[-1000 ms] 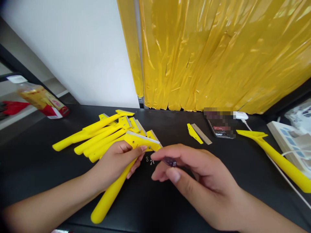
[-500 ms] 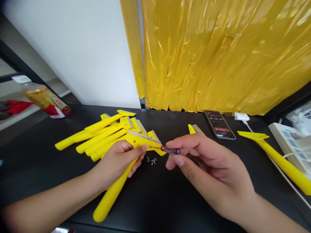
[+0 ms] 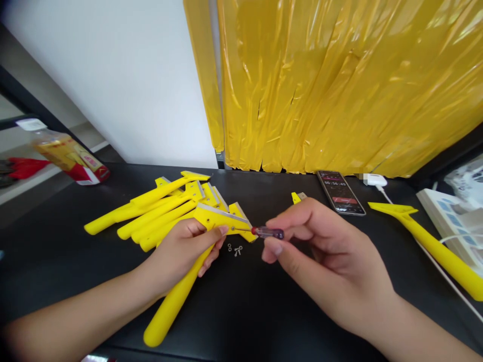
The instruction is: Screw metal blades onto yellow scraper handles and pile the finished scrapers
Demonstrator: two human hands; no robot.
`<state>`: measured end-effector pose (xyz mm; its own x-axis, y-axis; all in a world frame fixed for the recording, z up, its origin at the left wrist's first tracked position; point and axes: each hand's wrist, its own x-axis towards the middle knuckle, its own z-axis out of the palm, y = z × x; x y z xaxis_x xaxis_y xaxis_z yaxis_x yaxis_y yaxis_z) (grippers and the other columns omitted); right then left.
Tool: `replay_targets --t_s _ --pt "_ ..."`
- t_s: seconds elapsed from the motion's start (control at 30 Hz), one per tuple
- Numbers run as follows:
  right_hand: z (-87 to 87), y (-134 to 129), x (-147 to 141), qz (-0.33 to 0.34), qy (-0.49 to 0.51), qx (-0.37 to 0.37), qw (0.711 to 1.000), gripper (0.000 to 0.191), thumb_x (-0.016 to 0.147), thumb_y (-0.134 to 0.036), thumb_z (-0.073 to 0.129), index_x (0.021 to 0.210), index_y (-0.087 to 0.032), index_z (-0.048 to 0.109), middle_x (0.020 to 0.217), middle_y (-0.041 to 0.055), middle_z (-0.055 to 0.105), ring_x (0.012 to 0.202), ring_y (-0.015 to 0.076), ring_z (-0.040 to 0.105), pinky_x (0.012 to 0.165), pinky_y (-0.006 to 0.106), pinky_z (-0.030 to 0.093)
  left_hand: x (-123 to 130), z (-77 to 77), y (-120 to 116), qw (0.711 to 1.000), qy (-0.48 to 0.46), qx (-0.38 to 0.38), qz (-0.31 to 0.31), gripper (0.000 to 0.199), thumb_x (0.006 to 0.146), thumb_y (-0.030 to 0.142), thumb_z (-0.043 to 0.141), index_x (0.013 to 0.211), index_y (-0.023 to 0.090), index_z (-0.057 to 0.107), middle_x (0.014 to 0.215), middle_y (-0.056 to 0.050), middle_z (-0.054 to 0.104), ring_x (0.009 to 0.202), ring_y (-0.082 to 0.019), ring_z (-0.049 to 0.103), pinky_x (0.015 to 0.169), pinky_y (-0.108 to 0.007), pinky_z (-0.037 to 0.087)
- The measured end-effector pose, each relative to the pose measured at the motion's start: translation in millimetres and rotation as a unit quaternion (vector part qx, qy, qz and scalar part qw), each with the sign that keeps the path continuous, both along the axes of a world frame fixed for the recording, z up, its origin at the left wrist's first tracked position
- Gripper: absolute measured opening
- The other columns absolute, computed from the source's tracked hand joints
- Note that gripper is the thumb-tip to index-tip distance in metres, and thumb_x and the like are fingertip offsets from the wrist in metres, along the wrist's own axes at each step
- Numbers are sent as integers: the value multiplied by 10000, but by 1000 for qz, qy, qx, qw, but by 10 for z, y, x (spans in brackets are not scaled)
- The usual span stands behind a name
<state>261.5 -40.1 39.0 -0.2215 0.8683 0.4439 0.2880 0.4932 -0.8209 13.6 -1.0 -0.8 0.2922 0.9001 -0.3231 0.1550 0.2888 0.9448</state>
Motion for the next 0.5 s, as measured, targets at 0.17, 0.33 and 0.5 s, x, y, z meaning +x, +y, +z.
replay_targets --t_s 0.17,0.33,0.5 --pt "12 -5 -2 -44 -53 41 997 100 952 -251 744 924 -282 653 733 -29 656 581 117 600 490 211 493 8 18 -4 1000 -18 -8 5 337 919 412 702 692 206 561 483 65 535 376 -82 453 409 -202 363" --pt "45 9 19 40 -13 -54 998 141 990 -304 737 1130 -319 743 828 -21 813 722 152 784 643 205 636 17 30 1 1000 -11 -9 12 336 907 412 704 684 207 558 480 62 537 370 -85 461 398 -203 351" --pt "-1 -7 31 -51 -112 95 988 120 935 -247 765 1024 -281 693 809 3 761 659 167 720 584 270 586 14 8 -6 1000 -12 -15 7 348 920 438 693 695 210 559 473 61 532 370 -87 452 406 -207 360"
